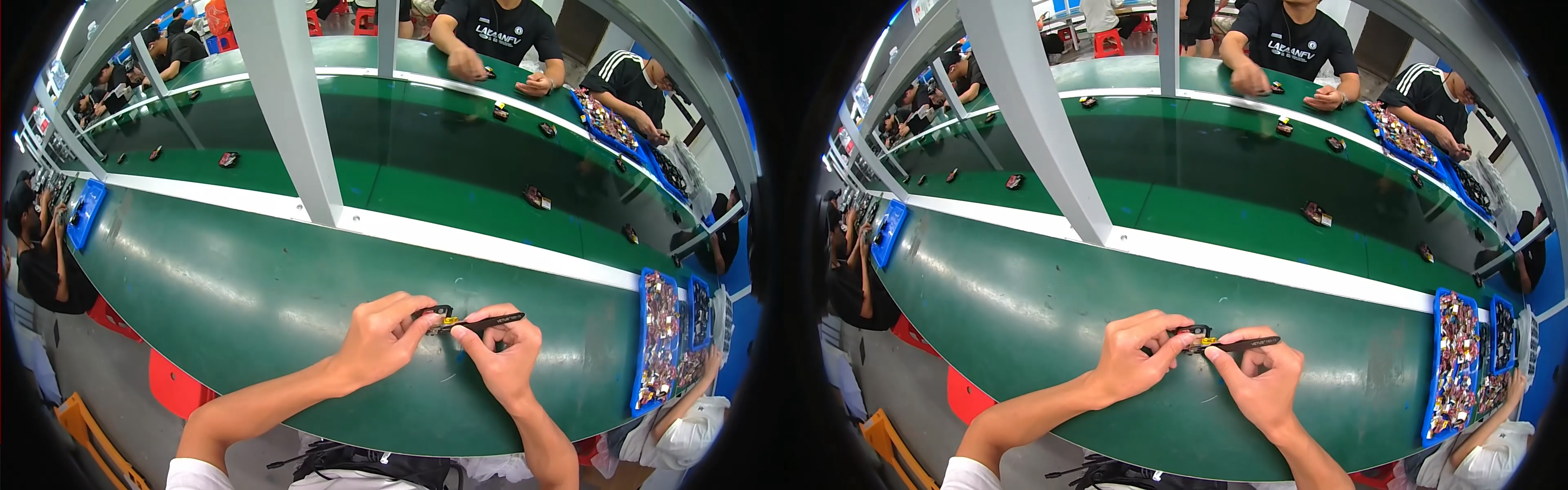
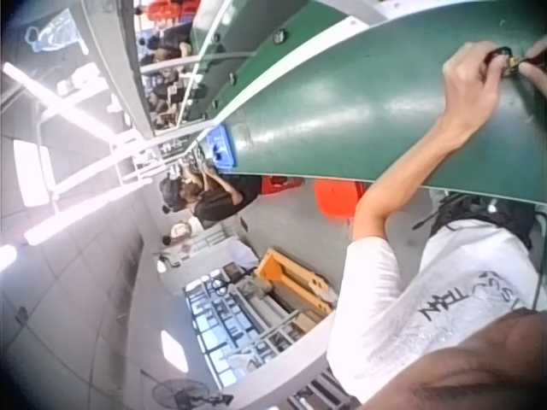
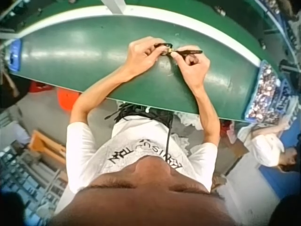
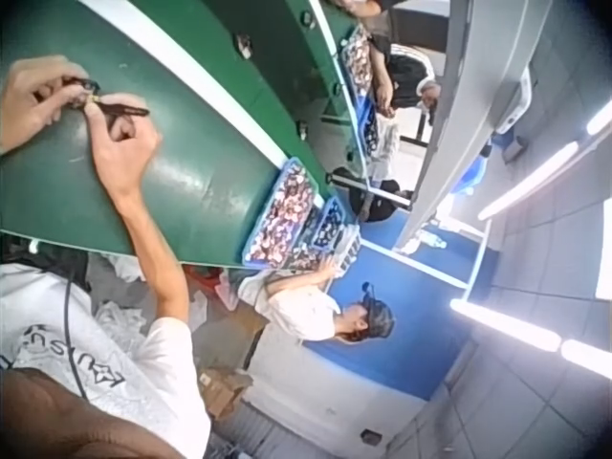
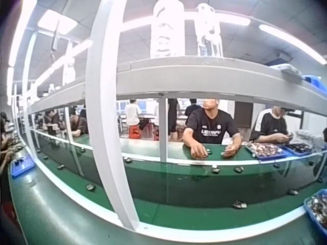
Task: Assemble small electronic circuit boards or components on a production line.
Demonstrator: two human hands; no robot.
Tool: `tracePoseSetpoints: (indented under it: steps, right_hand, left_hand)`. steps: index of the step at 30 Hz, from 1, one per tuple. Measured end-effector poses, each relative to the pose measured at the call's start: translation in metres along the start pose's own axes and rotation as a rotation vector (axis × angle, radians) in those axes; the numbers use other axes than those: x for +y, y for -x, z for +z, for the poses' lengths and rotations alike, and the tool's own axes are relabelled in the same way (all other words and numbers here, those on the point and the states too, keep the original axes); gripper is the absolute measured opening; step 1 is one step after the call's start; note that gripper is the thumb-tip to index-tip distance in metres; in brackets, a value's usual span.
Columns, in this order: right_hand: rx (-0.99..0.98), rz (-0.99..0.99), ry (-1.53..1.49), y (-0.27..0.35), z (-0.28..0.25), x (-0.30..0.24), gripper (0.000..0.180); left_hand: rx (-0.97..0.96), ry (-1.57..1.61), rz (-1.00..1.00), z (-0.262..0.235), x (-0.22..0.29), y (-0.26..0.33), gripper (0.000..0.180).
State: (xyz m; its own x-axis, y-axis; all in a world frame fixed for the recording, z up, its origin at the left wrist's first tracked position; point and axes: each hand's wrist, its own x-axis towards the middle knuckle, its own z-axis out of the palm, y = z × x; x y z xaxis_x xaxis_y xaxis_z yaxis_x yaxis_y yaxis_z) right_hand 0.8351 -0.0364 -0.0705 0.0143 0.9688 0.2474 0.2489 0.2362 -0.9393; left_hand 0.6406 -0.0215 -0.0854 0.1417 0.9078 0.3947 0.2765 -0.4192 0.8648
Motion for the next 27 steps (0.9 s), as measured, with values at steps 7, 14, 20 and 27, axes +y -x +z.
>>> tracePoseSetpoints:
  steps: [7, 14, 20, 27]
  right_hand:
    - [-0.062, 0.245, -0.325, -0.004, -0.004, 0.002, 0.017]
    - [-0.059, 0.280, -0.353, -0.006, -0.003, 0.000, 0.016]
    - [-0.101, 0.247, -0.315, -0.006, -0.010, 0.000, 0.016]
    - [-0.002, -0.009, -0.184, 0.003, -0.004, 0.004, 0.014]
  left_hand:
    - [-0.017, -0.006, 0.025, 0.000, -0.002, 0.002, 0.017]
    - [-0.029, -0.004, 0.034, -0.001, -0.003, 0.001, 0.017]
    - [-0.116, 0.404, -0.375, -0.001, 0.006, -0.001, 0.020]
    - [-0.163, 0.636, -0.520, -0.004, 0.001, 0.000, 0.025]
